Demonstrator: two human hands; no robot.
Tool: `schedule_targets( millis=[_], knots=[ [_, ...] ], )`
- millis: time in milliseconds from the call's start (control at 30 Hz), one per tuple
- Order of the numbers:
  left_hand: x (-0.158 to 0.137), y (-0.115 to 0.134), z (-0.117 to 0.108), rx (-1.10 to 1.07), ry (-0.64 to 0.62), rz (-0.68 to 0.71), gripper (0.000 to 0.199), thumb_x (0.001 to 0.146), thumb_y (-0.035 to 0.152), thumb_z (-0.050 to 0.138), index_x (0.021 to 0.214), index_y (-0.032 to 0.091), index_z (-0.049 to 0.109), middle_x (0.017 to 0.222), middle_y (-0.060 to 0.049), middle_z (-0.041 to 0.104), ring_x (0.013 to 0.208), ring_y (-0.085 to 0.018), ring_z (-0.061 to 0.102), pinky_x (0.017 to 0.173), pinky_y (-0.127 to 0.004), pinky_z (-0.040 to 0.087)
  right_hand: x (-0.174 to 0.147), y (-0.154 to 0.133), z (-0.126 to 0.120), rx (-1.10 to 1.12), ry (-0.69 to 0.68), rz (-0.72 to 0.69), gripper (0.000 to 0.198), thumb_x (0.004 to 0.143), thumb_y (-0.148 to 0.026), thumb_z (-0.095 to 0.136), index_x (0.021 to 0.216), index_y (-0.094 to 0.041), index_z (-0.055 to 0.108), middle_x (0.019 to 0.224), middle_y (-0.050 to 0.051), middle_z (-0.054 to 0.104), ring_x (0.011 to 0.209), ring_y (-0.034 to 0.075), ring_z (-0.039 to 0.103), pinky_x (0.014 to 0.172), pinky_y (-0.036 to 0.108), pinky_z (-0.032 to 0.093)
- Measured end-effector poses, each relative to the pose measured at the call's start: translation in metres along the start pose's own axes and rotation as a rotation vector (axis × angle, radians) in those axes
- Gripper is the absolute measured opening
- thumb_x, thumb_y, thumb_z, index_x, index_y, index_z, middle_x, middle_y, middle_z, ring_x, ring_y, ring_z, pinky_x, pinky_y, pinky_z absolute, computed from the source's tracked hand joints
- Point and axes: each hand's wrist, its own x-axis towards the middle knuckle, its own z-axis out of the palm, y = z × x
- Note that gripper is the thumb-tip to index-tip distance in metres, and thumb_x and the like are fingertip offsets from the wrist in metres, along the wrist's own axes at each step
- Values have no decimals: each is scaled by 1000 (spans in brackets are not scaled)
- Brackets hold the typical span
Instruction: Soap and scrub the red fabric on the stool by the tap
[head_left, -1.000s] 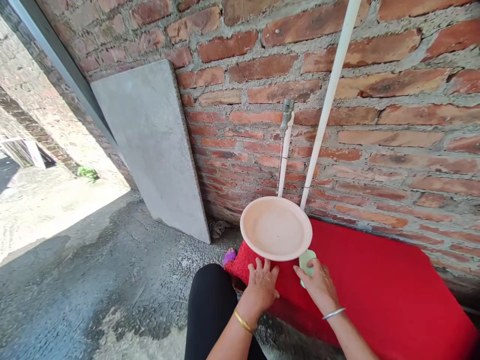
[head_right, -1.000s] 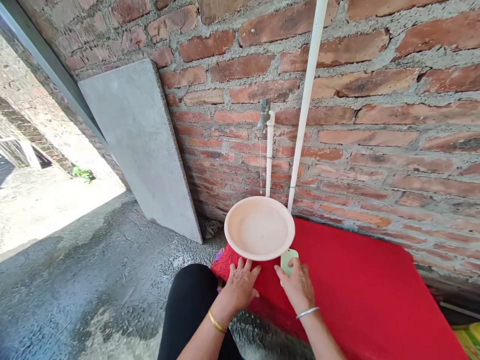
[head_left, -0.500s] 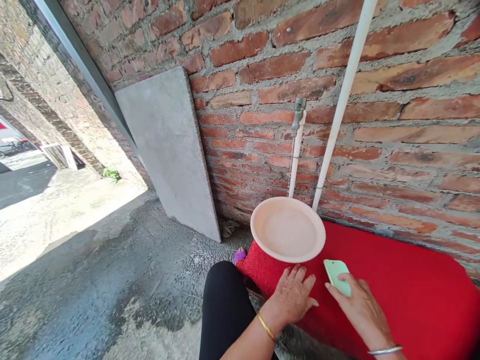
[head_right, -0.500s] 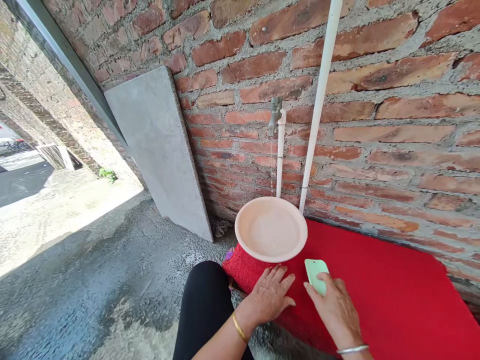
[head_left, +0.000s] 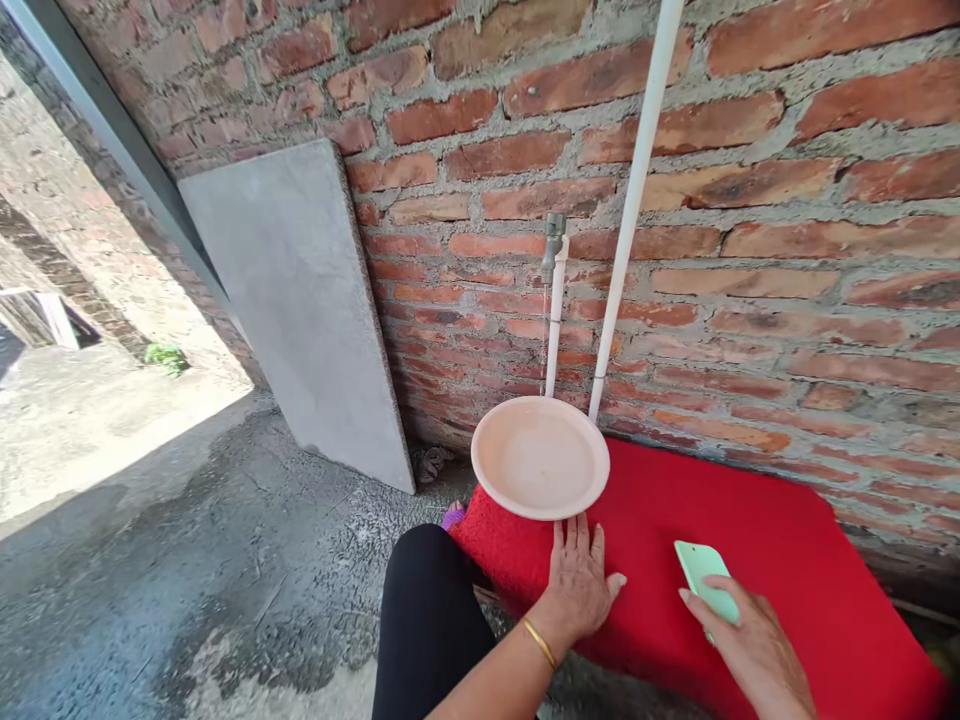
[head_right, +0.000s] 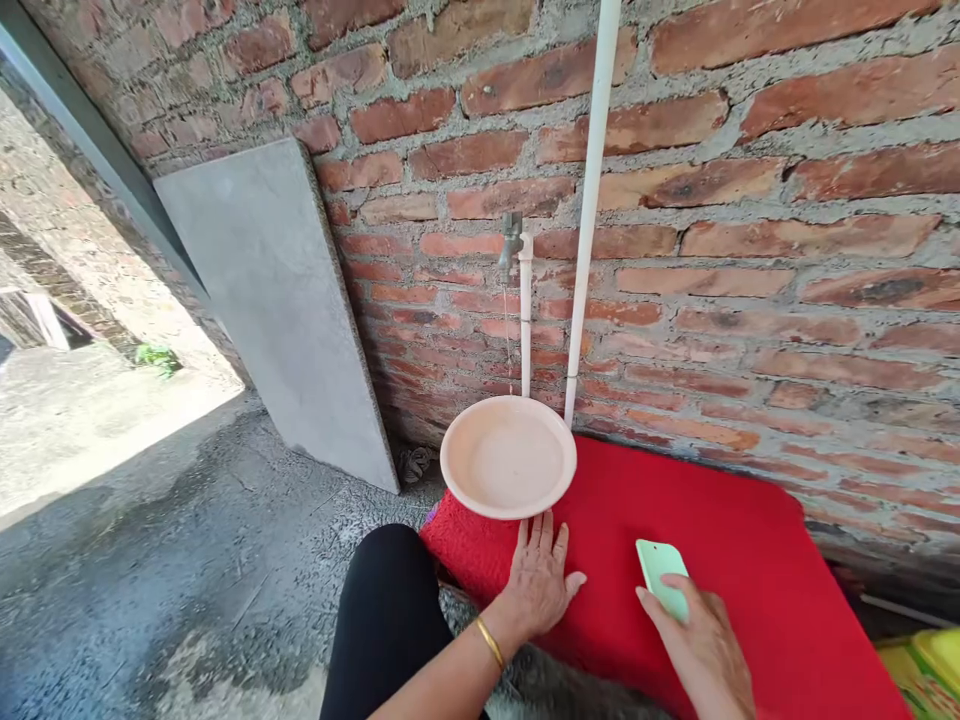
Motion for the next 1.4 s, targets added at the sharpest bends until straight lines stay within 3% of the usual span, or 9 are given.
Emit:
schedule_targets(
  millis=[167, 367, 433, 667, 867, 933, 1133, 1300, 1400],
  knots=[
    [3, -2, -13, -104, -75, 276, 62, 97, 57, 36, 149, 23, 38, 157, -9, 37, 147, -24, 28, 120, -52, 28, -4, -3, 4, 24, 29, -18, 61, 74, -76, 45, 110, -29, 62, 100, 9, 62, 97, 28, 62, 90, 42, 48],
    [8, -6, -7, -26, 6, -51, 68, 97, 59, 34, 148, 15, 40, 154, -14, 42, 142, -27, 39, 116, -49, 37, -8, -11, 2, 3, 49, -10, 60, 73, -75, 44, 109, -30, 62, 98, 8, 62, 94, 28, 62, 85, 40, 49],
    [4, 4, 0, 8, 12, -71, 70, 96, 58, 38, 148, 11, 40, 154, -18, 39, 144, -30, 35, 116, -53, 35, -10, -14, 0, -2, 59, -20, 60, 73, -74, 43, 108, -29, 61, 98, 7, 61, 95, 28, 62, 85, 40, 49],
    [-11, 24, -7, -131, -57, 373, 67, 97, 57, 38, 151, 18, 32, 158, -8, 35, 148, -23, 26, 120, -53, 29, -11, -16, -1, -9, 59, -29, 59, 75, -72, 41, 110, -29, 59, 95, 6, 57, 94, 29, 62, 87, 41, 48],
    [0, 0, -9, -41, 38, -6, 71, 96, 61, 37, 148, 13, 39, 154, -16, 40, 144, -28, 36, 115, -53, 36, -14, -20, -2, -22, 48, 15, 56, 75, -73, 42, 109, -31, 60, 96, 5, 55, 93, 28, 61, 82, 41, 48],
    [-2, 4, -5, -13, 34, -23, 72, 95, 61, 39, 147, 12, 40, 154, -18, 39, 144, -30, 35, 115, -55, 34, -15, -26, -3, -10, 60, 11, 56, 75, -72, 43, 109, -31, 60, 100, 6, 55, 94, 28, 61, 82, 40, 48],
    [-16, 24, -7, -114, -52, 355, 69, 97, 58, 36, 152, 17, 30, 156, -9, 39, 148, -24, 27, 120, -53, 26, -14, -57, 7, 44, 103, -149, 46, 78, -63, 48, 106, -28, 61, 102, 5, 55, 98, 25, 60, 84, 37, 48],
    [-8, 0, -6, -46, 22, 40, 62, 97, 58, 36, 141, 17, 50, 149, -13, 49, 142, -27, 38, 117, -53, 34, -11, -77, 21, 39, 30, -248, 33, 79, -52, 53, 99, -28, 63, 97, 3, 56, 94, 22, 61, 84, 34, 48],
    [-4, -4, -2, 2, 71, -77, 60, 96, 56, 43, 143, 19, 49, 148, -14, 50, 140, -29, 41, 116, -53, 35, -8, -66, 15, -6, 20, -197, 33, 79, -52, 54, 100, -29, 64, 97, 3, 57, 93, 22, 63, 83, 34, 49]
  ],
)
